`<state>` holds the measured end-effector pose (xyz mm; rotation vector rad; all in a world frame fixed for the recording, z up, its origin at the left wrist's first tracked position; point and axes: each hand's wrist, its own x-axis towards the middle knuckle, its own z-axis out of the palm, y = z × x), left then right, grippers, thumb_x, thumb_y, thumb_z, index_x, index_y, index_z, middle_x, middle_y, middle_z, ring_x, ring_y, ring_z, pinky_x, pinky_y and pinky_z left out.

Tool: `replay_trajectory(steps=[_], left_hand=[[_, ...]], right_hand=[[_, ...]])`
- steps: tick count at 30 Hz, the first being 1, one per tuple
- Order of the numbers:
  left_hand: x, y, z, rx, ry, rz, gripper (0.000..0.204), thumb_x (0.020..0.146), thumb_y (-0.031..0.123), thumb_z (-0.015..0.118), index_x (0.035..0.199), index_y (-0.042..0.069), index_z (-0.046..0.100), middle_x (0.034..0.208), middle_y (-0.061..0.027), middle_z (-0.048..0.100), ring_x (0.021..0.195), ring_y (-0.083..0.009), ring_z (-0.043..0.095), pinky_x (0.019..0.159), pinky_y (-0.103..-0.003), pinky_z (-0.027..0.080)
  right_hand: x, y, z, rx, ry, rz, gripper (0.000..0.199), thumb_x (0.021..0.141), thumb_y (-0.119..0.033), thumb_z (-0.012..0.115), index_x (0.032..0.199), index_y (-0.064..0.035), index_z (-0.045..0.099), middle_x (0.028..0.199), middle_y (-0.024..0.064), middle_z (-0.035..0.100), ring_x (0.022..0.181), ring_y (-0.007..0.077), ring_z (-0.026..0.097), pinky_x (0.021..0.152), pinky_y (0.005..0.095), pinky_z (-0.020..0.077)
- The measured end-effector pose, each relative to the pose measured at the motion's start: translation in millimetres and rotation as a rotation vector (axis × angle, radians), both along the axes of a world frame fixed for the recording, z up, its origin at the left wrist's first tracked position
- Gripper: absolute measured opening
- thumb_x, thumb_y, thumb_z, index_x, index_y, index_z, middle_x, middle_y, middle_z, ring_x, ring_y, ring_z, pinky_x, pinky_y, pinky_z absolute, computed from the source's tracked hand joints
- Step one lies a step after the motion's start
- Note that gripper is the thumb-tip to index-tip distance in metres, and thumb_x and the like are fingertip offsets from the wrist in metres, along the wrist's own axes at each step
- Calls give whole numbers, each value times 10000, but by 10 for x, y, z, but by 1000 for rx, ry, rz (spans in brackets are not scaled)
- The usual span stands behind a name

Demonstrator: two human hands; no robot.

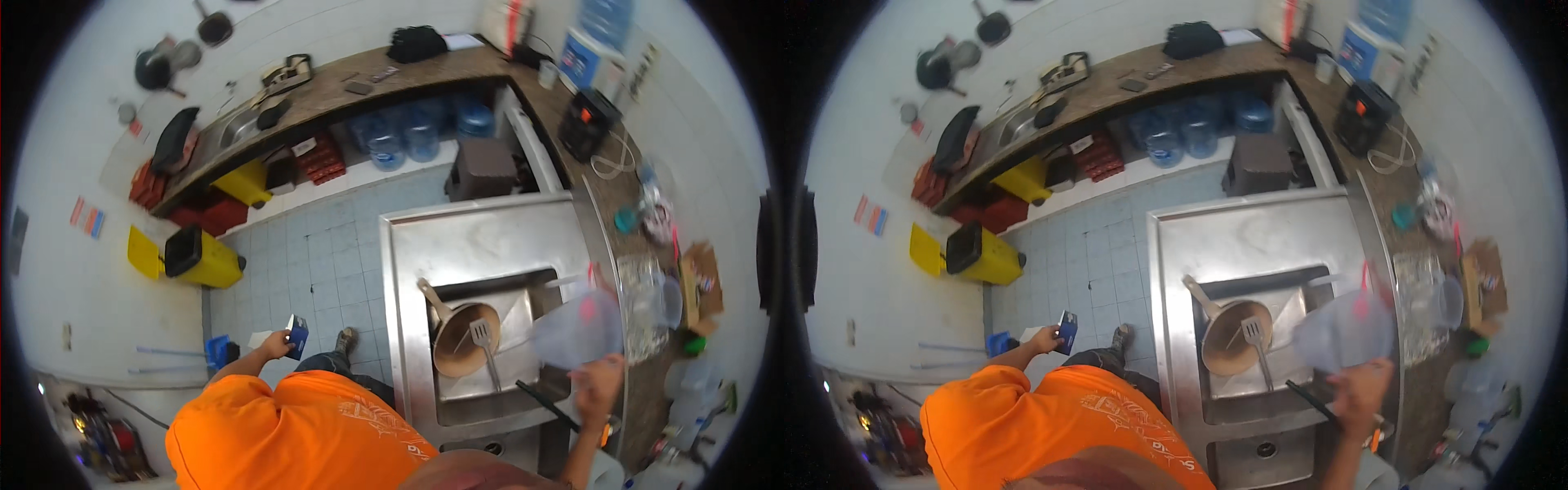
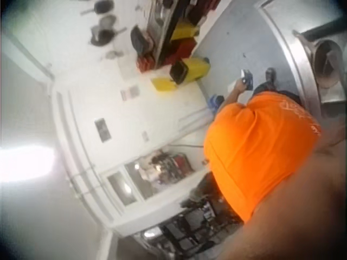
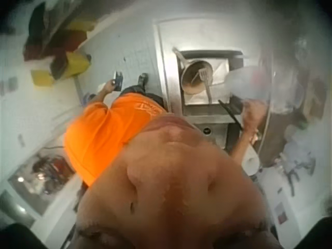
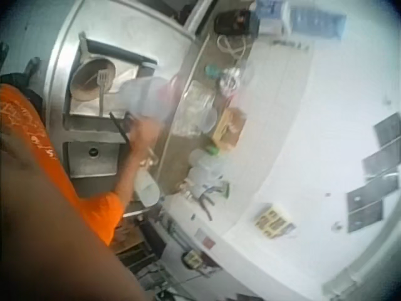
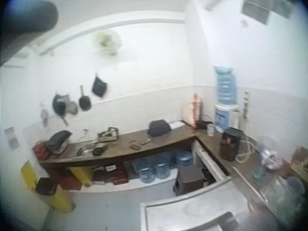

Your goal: The person assembles cardboard food boxes by folding the flaps and inserts small blue cards into the boxes. The person also handles a receipt and walks to a kitchen sink area.

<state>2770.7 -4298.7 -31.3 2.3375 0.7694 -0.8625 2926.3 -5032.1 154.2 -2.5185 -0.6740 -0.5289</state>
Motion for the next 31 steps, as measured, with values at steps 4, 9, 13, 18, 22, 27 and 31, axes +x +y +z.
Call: replay_trajectory(steps=[4, 9, 13, 18, 22, 27, 31], left_hand=[[-692, 760, -522, -14, -109, 167, 448, 884, 154, 695, 1281, -20, 582, 993, -227, 738, 862, -308, 739, 745, -401, 579], [-1387, 1462, -1400, 80, -177, 338, 397, 854, 173, 722, 1189, -19, 629, 978, -233, 735, 922, -338, 731, 812, -437, 573], [-1634, 1813, -1545, 27, -196, 503, 357, 843, 150, 731, 1148, -13, 642, 999, -225, 735, 952, -351, 726, 832, -440, 568], [-1841, 2210, -2021, -9, -414, 1043, 400, 839, 147, 761, 1173, -24, 621, 998, -210, 739, 900, -301, 737, 779, -394, 573], [-1591, 2385, -2196, -153, -572, 1310, 456, 857, 116, 751, 1232, -61, 564, 963, -197, 739, 858, -260, 733, 735, -357, 564], [-1071, 2522, -2266, -11, -502, 1413, 517, 885, 85, 717, 1333, -77, 518, 961, -153, 730, 867, -171, 713, 728, -302, 550], [-644, 2833, -2298, -88, -801, 1469, 493, 892, 60, 701, 1339, -52, 530, 1025, -149, 732, 908, -156, 710, 759, -277, 545]], right_hand=[[173, 1641, -428, 173, 89, 177, 138, 706, -55, 768, 811, -83, 683, 709, 51, 628, 725, 275, 576, 858, 464, 426], [337, 3926, -789, 453, 245, 200, 132, 739, -108, 809, 785, -55, 696, 726, 78, 649, 843, 308, 558, 825, 408, 435], [586, 5613, -1247, 372, 266, 427, 180, 767, -144, 802, 833, -51, 662, 788, 84, 634, 833, 318, 577, 788, 421, 427], [1056, 7147, -1143, 173, 219, 729, 228, 759, -163, 812, 852, -50, 637, 808, 95, 602, 813, 316, 564, 762, 416, 404], [1674, 8150, -1068, 117, 202, 875, 233, 747, -164, 819, 855, -61, 641, 825, 105, 597, 820, 317, 559, 753, 425, 398], [2726, 9479, -1208, 193, 32, 879, 194, 755, -140, 806, 884, -72, 676, 841, 89, 665, 784, 311, 600, 753, 437, 405], [3713, 10736, -1158, 196, -145, 788, 169, 754, -152, 802, 878, -101, 698, 918, 108, 724, 823, 273, 651, 829, 446, 408]])
